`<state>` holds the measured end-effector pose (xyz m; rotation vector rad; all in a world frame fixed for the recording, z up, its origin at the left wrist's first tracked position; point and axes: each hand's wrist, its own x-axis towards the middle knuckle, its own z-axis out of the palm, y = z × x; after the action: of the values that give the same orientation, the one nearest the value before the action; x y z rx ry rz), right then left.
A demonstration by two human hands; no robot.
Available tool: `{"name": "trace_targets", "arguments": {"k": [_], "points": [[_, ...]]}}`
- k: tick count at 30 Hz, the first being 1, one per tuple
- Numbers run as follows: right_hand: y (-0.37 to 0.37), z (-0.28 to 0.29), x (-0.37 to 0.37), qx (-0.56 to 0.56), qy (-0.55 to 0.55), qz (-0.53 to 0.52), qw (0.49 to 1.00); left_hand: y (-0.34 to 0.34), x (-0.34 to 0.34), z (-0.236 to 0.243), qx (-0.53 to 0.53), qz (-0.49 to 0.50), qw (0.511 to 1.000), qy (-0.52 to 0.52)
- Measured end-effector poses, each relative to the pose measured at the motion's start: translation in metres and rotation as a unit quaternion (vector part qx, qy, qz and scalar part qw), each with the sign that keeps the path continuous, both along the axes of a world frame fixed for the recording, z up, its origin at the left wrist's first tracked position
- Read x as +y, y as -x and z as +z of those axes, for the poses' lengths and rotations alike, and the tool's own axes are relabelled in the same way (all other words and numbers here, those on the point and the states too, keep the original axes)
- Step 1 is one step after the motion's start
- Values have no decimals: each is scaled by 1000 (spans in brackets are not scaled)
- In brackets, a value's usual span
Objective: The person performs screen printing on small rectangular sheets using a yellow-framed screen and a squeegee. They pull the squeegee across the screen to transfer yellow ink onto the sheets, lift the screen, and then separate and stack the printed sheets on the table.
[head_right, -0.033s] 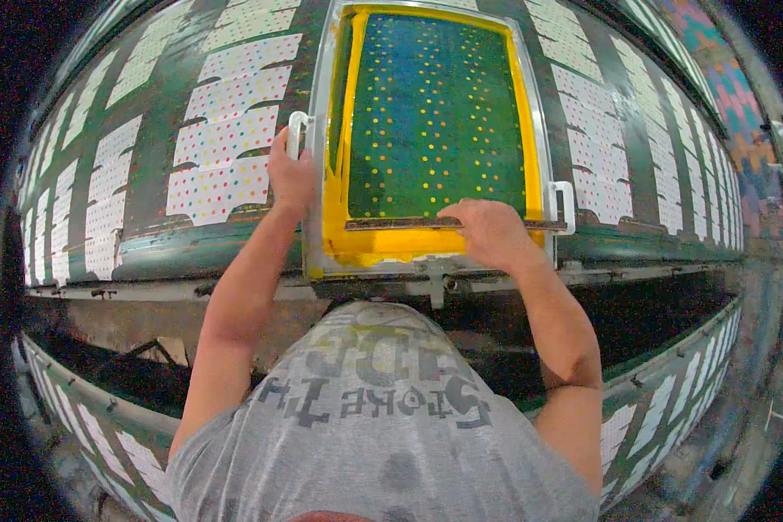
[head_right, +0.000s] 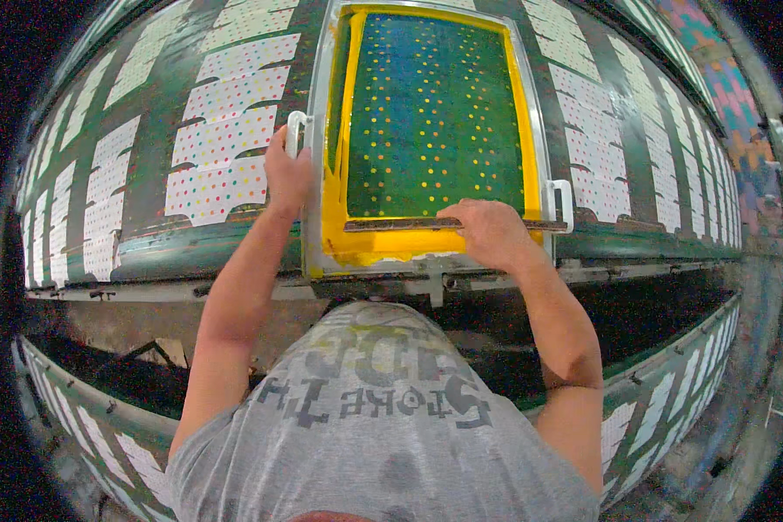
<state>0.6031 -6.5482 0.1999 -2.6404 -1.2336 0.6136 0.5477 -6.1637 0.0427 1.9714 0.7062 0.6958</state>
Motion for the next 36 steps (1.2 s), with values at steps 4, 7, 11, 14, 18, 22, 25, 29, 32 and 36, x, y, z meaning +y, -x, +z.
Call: {"name": "trace_targets", "arguments": {"k": [4,7,11,14,18,22,25,29,32,36], "points": [[15,-5,0,-12,9,-1,1000,-31,32,23,78,-27,992,-98],[31,-20,-3,-58,-21,15,998,-53,51,38,168,-64,975,-132],[53,-37,-15,-129,-98,13,987,-70,57,34,236,-93,962,-97],[62,-51,-17,-176,-120,4,977,-74,58,18,211,-83,968,-107],[43,-66,-10,-223,-141,12,965,-75,62,6,165,-90,974,-130],[-13,-73,12,-259,-160,35,952,-71,59,9,158,-84,975,-136],[-76,-75,36,-269,-171,56,946,-67,58,12,142,-85,976,-141],[-164,-79,70,-257,-173,49,949,-66,57,14,128,-88,978,-142],[-234,-80,101,-305,-163,61,936,-66,53,21,147,-79,978,-123],[-328,-81,145,-284,-155,62,944,-65,45,37,197,-68,974,-87]]}}
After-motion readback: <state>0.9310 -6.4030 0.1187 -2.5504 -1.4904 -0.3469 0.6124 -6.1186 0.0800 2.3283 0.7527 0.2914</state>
